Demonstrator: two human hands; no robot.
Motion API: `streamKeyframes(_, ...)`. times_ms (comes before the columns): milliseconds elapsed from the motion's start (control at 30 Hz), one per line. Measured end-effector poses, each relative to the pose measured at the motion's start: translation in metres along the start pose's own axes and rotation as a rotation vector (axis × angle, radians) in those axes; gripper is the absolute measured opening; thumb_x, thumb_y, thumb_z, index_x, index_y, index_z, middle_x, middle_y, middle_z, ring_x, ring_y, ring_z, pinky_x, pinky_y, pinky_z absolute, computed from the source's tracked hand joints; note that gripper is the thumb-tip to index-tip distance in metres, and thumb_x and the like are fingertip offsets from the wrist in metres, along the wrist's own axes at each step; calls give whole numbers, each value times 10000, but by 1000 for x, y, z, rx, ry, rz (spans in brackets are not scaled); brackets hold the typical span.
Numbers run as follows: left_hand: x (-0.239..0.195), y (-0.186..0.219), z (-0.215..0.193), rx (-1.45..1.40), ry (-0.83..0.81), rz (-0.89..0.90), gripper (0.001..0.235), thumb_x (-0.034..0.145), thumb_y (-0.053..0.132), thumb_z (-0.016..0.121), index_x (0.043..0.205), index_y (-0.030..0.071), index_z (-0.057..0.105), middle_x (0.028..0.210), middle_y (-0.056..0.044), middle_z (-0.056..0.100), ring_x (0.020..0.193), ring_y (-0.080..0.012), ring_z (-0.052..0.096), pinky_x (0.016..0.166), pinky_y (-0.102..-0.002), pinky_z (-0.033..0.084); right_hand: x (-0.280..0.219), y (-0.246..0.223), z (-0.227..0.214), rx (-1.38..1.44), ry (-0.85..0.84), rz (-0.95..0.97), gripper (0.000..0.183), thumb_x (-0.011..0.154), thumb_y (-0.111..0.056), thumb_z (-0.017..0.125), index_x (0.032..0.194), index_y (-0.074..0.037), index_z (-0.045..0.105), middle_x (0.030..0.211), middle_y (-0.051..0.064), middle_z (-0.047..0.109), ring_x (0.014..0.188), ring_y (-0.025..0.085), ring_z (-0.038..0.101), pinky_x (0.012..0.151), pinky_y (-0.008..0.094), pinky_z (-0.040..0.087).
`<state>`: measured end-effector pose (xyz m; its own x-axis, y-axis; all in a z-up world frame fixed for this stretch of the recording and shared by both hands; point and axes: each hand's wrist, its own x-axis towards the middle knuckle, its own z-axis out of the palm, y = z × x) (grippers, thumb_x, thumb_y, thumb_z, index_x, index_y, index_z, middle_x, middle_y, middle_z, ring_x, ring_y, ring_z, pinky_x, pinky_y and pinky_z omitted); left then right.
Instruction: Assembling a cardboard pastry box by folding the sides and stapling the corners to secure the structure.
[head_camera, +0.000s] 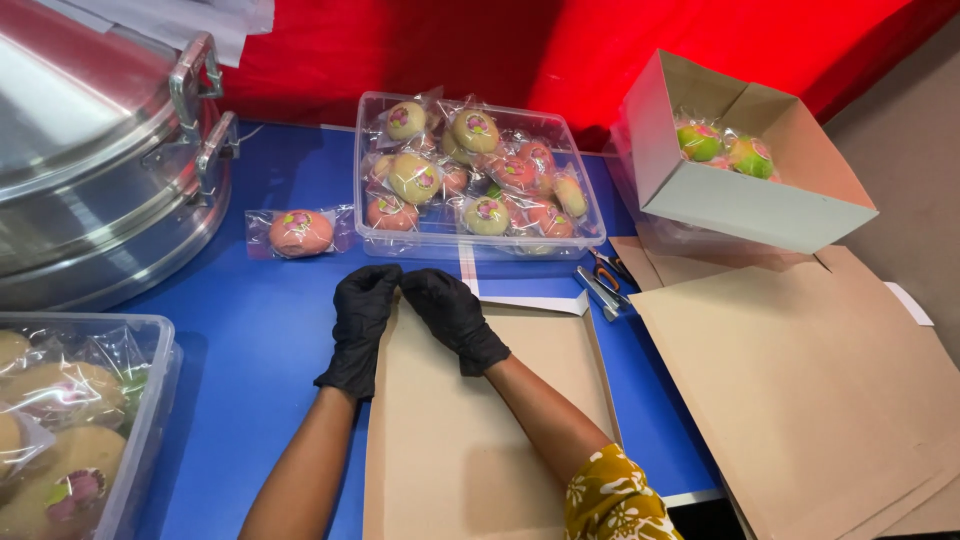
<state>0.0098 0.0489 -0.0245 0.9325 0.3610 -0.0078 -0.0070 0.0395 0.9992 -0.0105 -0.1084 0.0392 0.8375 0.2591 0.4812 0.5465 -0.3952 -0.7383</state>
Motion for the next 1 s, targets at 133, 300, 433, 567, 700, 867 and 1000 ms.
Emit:
streamKeyframes(133, -8, 5, 1, -30, -25, 34, 157, 906, 237, 841, 1009, 128, 795, 974, -111, 783, 888, -219, 739, 822, -365, 588, -8, -8, -9, -204, 34, -168, 173, 895, -197, 810, 1052, -137, 771, 1002, 87, 767, 940, 291, 750, 835, 366, 621)
streamKeyframes(300, -12, 4, 1, -48, -47, 38, 147, 886, 215, 860, 993, 135, 799, 965, -104, 784, 888, -205, 743, 824, -353, 593, -15, 8, -11, -431, 70, -418, 150, 909, -234, 782, 1045, -172, 778, 971, 49, 749, 893, 266, 747, 773, 346, 638)
streamKeyframes(433, -15, 4, -1, -68, -61, 95, 162, 895, 143, 840, 1034, 81, 783, 1013, -169, 770, 955, -276, 745, 840, -390, 609, -18, 15, -7, -476, 111, -414, 171, 940, -313, 748, 1102, -257, 753, 899, -1, 707, 837, 226, 734, 735, 320, 617)
streamKeyframes(567, -12, -6, 0, -184, -45, 162, 161, 918, 108, 823, 1051, 51, 751, 1025, -181, 760, 969, -242, 735, 843, -362, 622, -19, 17, -5, -534, 122, -441, 146, 926, -297, 757, 1056, -230, 759, 913, 16, 711, 836, 243, 736, 737, 328, 613)
streamKeyframes(700, -31, 27, -12, -328, -39, 157, 84, 1015, 115, 670, 1051, 60, 722, 994, -142, 761, 929, -181, 720, 872, -338, 613, -19, 12, -8, -408, 102, -329, 137, 930, -317, 759, 1059, -272, 766, 917, 5, 714, 870, 239, 745, 740, 332, 630)
streamKeyframes(867, -23, 18, -27, 94, -202, 131, 143, 920, 259, 824, 1027, 165, 815, 975, -110, 782, 905, -193, 735, 809, -344, 597, -20, 12, -9, -337, 60, -257, 124, 921, -292, 764, 1041, -260, 772, 892, 36, 717, 876, 285, 747, 767, 383, 627)
streamKeyframes(1000, -25, 28, -30, 113, -223, 92, 183, 885, 269, 854, 1024, 154, 826, 993, -146, 781, 973, -274, 740, 849, -389, 581, -19, 12, -6, -280, 46, -201, 115, 949, -313, 739, 1058, -294, 771, 910, 10, 715, 902, 248, 745, 784, 347, 621)
